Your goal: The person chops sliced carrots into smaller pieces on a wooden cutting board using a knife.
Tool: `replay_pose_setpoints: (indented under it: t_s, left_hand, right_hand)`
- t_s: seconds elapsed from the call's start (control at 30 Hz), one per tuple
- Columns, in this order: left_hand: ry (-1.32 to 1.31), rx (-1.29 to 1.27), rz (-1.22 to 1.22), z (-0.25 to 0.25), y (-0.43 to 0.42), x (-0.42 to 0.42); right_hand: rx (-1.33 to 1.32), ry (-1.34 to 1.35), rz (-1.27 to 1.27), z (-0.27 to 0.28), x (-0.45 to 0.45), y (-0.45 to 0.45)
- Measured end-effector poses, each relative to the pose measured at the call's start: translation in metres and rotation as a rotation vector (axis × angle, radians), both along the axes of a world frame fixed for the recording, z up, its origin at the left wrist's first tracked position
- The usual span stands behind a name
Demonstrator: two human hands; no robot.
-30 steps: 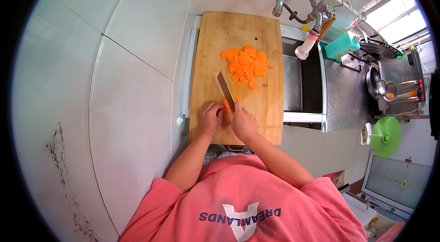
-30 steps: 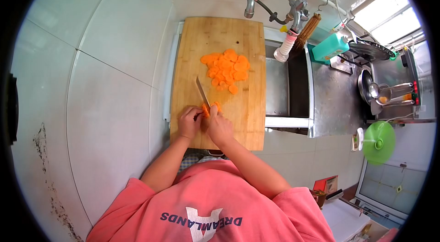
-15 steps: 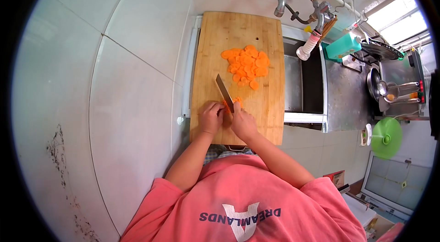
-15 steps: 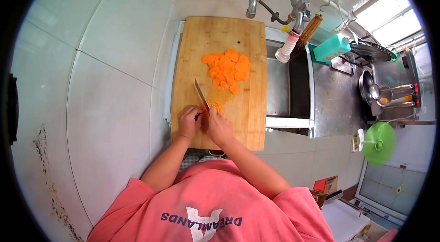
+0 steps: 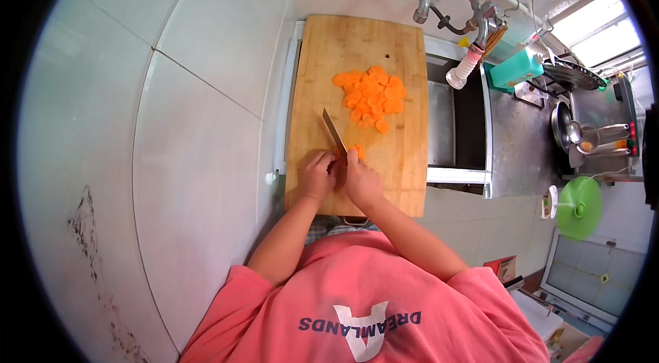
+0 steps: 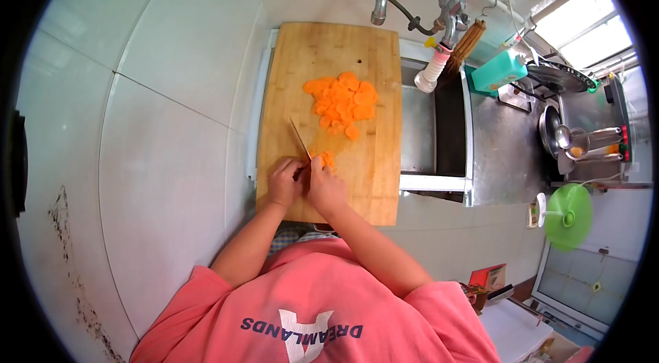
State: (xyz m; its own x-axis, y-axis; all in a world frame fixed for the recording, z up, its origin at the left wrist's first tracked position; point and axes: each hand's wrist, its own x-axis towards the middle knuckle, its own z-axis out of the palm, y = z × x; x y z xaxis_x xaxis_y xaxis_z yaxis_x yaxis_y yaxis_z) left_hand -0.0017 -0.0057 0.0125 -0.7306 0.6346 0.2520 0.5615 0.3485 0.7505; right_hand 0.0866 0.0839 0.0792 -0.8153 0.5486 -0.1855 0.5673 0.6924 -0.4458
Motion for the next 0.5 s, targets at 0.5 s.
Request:
replay_pose_setpoints:
  t_s: [0.5]
  left_hand:
    - [0.115, -0.071, -0.008, 0.0067, 0.0037, 0.0085]
  right_hand:
    - [-0.031, -0.007, -0.051, -0.0013, 0.0057, 0.0060]
